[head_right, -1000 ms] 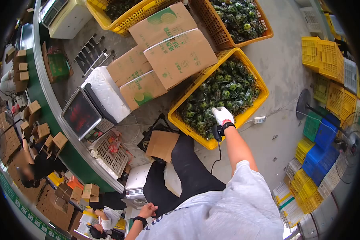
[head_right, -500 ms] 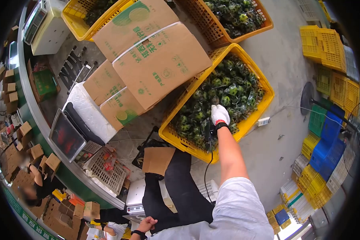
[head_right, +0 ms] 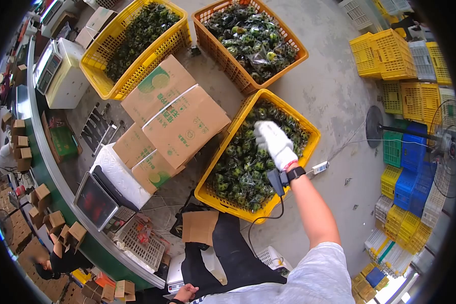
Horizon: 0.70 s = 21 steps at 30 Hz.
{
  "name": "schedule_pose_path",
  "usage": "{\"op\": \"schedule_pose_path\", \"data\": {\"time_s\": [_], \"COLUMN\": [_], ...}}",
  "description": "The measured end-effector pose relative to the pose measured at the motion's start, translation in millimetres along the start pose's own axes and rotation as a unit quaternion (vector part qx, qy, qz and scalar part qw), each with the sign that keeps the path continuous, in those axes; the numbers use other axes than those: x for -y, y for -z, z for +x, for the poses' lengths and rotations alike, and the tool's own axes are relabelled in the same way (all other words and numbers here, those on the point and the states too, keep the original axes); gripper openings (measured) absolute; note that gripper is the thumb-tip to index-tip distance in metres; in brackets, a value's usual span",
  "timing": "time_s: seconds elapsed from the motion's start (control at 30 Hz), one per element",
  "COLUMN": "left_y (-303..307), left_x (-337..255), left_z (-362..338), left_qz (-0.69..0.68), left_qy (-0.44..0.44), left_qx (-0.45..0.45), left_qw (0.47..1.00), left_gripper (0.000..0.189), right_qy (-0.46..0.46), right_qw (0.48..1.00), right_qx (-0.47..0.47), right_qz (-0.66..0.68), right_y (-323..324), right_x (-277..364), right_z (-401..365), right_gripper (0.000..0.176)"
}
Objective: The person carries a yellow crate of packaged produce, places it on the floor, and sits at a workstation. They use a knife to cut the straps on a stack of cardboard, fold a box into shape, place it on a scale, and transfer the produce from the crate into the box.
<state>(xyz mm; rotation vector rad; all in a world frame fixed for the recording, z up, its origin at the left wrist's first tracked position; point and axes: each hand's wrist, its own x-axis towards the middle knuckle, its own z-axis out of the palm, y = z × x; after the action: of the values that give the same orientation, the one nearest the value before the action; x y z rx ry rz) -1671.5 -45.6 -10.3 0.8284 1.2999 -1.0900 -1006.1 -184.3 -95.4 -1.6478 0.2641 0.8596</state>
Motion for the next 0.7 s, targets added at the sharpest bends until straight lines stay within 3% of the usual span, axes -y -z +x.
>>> {"op": "schedule_pose_path", "data": {"time_s": [0.03,0.07,0.1,0.13,0.27,0.33,0.47,0.63,0.7], "left_y": [-3,-4,-6,-8,0,13,18,26,30], "left_x": [-6,-20,-24,-25,-30,-12,-34,-63,-62], "left_z": [-8,-17,-20,-22,-30,-22,-43,-64,-72], "left_qz": [0.014,0.026,0.028,-0.006,-0.006,0.032,0.024,0.366,0.392], "left_qy": [-0.051,-0.031,-0.032,-0.010,0.020,0.000,0.002,-0.123,-0.165], "left_qx": [-0.002,-0.004,-0.007,-0.012,-0.010,0.012,0.032,-0.013,0.001], "left_qw": [0.999,0.999,0.999,1.000,1.000,0.999,0.999,0.922,0.905], "left_gripper": [0.036,0.035,0.035,0.031,0.027,0.028,0.032,0.026,0.020], "right_qy": [-0.043,-0.052,0.015,0.006,-0.091,-0.107,-0.147,-0.193,-0.147], "right_qw": [0.998,0.986,0.937,0.900,0.840,0.832,0.817,0.787,0.789], "right_qx": [0.021,0.052,0.041,0.091,0.247,0.294,0.331,0.381,0.356], "right_qz": [-0.046,-0.148,-0.346,-0.426,-0.474,-0.458,-0.449,-0.446,-0.479], "right_y": [-3,-1,-11,-21,-45,-46,-51,-66,-76], "right_x": [-23,-57,-71,-71,-110,-131,-134,-108,-104], "right_z": [-6,-14,-38,-66,-139,-165,-209,-235,-253], "right_gripper": [0.031,0.032,0.036,0.039,0.039,0.040,0.046,0.062,0.067]}}
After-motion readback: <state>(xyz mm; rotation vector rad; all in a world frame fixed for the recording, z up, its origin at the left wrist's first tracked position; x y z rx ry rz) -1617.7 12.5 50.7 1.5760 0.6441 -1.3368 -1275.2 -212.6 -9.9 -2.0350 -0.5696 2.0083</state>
